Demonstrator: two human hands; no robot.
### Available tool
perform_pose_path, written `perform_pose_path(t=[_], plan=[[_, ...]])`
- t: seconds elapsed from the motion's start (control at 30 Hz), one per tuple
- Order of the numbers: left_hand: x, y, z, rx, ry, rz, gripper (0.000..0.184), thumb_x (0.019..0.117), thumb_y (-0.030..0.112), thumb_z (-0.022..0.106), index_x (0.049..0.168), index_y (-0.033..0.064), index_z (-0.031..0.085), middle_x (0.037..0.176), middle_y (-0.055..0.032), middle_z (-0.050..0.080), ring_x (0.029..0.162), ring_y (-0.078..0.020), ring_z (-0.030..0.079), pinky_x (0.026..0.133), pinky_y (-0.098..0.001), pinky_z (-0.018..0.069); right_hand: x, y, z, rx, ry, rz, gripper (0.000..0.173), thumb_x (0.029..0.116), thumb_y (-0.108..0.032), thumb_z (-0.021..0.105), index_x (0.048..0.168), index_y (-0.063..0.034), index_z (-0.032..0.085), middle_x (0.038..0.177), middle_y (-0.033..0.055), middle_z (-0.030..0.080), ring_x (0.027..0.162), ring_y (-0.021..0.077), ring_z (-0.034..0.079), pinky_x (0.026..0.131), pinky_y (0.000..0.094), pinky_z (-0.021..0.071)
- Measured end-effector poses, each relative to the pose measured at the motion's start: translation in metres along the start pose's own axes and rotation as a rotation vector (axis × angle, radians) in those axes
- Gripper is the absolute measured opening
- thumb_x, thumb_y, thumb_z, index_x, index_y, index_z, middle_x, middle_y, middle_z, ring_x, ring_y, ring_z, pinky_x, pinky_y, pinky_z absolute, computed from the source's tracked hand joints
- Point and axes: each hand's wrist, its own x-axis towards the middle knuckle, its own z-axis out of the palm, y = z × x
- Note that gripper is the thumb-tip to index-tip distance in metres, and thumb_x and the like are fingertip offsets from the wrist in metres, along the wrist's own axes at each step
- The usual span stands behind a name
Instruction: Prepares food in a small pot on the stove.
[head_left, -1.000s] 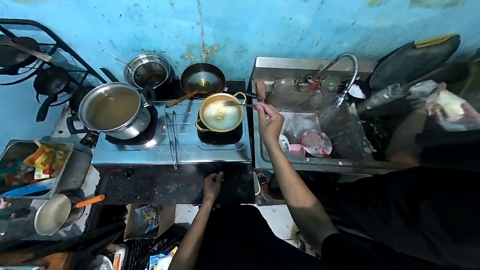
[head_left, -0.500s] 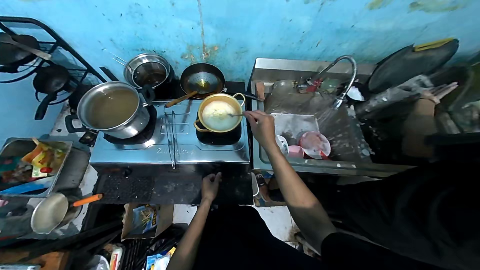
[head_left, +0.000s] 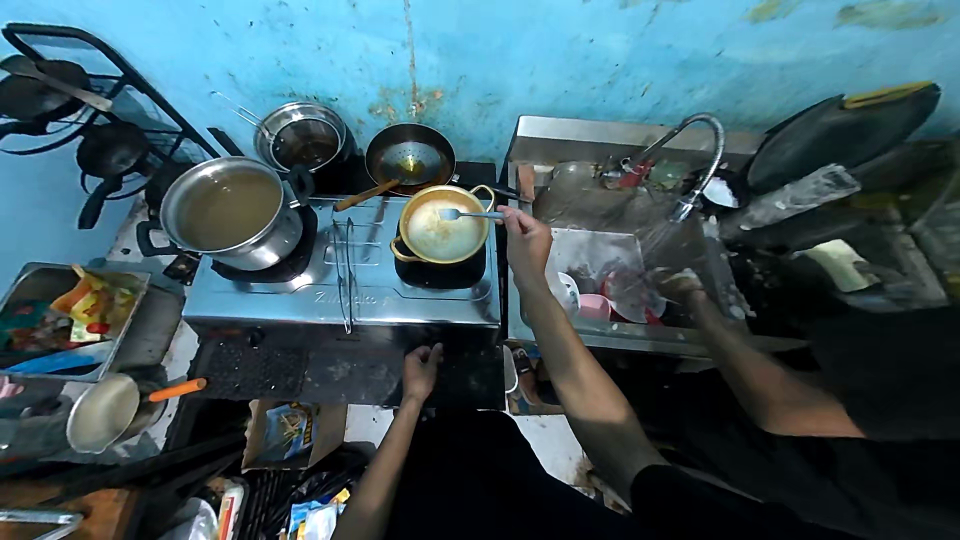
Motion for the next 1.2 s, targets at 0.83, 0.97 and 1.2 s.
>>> perform_pose_path(t=[0.83, 0.97, 1.2], plan=[[0.001, -0.005, 0.001, -0.017, 0.012, 0.031, 0.035, 0.1028, 0.037, 0.062, 0.089, 0.0058, 0.071, 0.083, -0.0021, 0.073, 0.073, -0.0115, 0.068, 0.072, -0.0340, 0.0580, -0.007, -0.012, -0.014, -0.441, -0.103, 0.118, 0.040, 0.1058, -0.040, 0.054, 0.097, -0.0096, 0.078, 0.094, 0.0116, 0.073, 0.088, 0.0288, 0.068, 0.082, 0.0550, 0.0529], [-0.001, -0.001, 0.000, 0.013, 0.015, 0.021, 0.036, 0.1030, 0.038, 0.061, 0.090, 0.0054, 0.071, 0.084, -0.0024, 0.073, 0.073, -0.0118, 0.068, 0.073, -0.0350, 0.0578, -0.007, -0.004, -0.014, -0.121, -0.041, 0.359, 0.040, 0.1022, -0.043, 0.061, 0.094, -0.0077, 0.078, 0.083, 0.0107, 0.069, 0.078, 0.0235, 0.061, 0.074, 0.0508, 0.0478], [-0.001, 0.000, 0.000, 0.062, 0.018, 0.016, 0.039, 0.1034, 0.040, 0.059, 0.091, 0.0048, 0.071, 0.085, -0.0042, 0.073, 0.077, -0.0148, 0.069, 0.077, -0.0398, 0.0580, -0.015, -0.015, -0.023, 0.092, 0.084, 0.427, 0.041, 0.1025, -0.045, 0.061, 0.106, -0.0073, 0.078, 0.095, 0.0054, 0.072, 0.085, 0.0137, 0.061, 0.081, 0.0407, 0.0487]])
